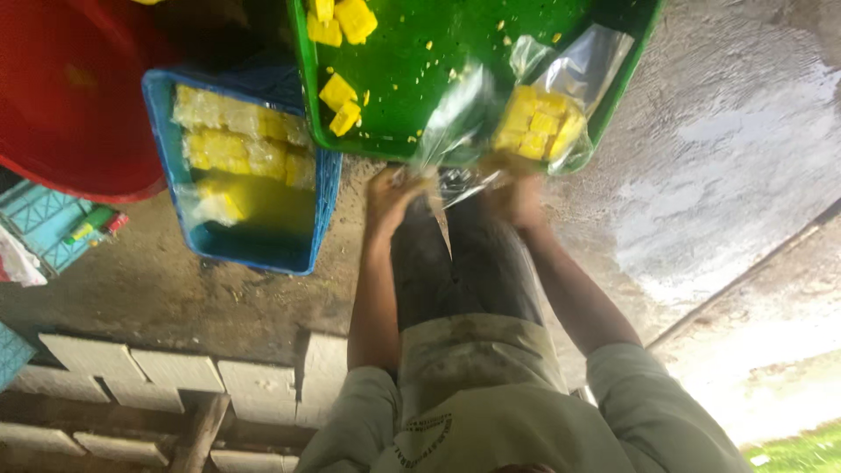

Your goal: The person picks yellow tofu blocks one at a time from a green tray, inserts each block into a clear plastic bag, and places the bagged tofu into a blue tub filled with liquid. The person repeats this bagging cycle continuously throughout the clip.

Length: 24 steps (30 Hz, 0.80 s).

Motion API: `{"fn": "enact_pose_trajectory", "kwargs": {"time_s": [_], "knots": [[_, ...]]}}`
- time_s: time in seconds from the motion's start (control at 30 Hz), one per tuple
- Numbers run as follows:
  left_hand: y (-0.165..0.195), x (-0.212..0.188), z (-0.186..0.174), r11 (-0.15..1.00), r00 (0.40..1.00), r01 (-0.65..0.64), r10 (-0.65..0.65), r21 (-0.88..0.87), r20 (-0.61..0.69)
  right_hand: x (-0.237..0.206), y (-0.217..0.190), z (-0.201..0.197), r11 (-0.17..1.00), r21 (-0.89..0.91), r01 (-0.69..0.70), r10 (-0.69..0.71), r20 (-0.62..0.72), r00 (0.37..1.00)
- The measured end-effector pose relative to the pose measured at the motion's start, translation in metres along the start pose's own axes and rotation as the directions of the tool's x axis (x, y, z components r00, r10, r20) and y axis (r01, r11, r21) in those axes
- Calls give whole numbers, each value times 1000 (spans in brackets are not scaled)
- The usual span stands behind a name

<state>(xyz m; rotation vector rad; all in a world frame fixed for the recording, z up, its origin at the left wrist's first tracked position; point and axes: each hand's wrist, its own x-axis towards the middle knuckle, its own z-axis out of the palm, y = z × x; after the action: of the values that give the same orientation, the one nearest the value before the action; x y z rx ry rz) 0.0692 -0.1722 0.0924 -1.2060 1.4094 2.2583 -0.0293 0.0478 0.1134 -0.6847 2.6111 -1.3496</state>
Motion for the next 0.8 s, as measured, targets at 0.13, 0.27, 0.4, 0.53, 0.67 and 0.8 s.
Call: {"fn": "enact_pose_trajectory", "kwargs": {"time_s": [0.13, 0.27, 0.4, 0.53, 0.67, 0.8], "knots": [[-1, -1, 20, 991, 959, -10, -28, 134, 282, -9, -6, 5, 808, 92, -581, 396, 646, 653], [-1, -3, 14, 680, 983, -119, -23, 724, 183, -30, 19, -1, 773, -80, -629, 506, 675, 536], [-12, -1, 10, 368, 842, -275, 539, 888, 38, -53, 7, 15, 936, -39, -350, 347, 271, 898], [-30, -3, -12, 985, 983, 109, -87, -133, 160, -40, 0, 28, 826, -155, -542, 554, 396, 732], [-45, -11, -57, 987, 928, 79, -125, 143, 350, -21, -5, 36, 933, -111, -343, 360, 275, 891], [-56, -9, -83, 738, 950, -63, 250, 672, -186, -32, -45, 81, 678, 317, -663, 84, 863, 499]]}}
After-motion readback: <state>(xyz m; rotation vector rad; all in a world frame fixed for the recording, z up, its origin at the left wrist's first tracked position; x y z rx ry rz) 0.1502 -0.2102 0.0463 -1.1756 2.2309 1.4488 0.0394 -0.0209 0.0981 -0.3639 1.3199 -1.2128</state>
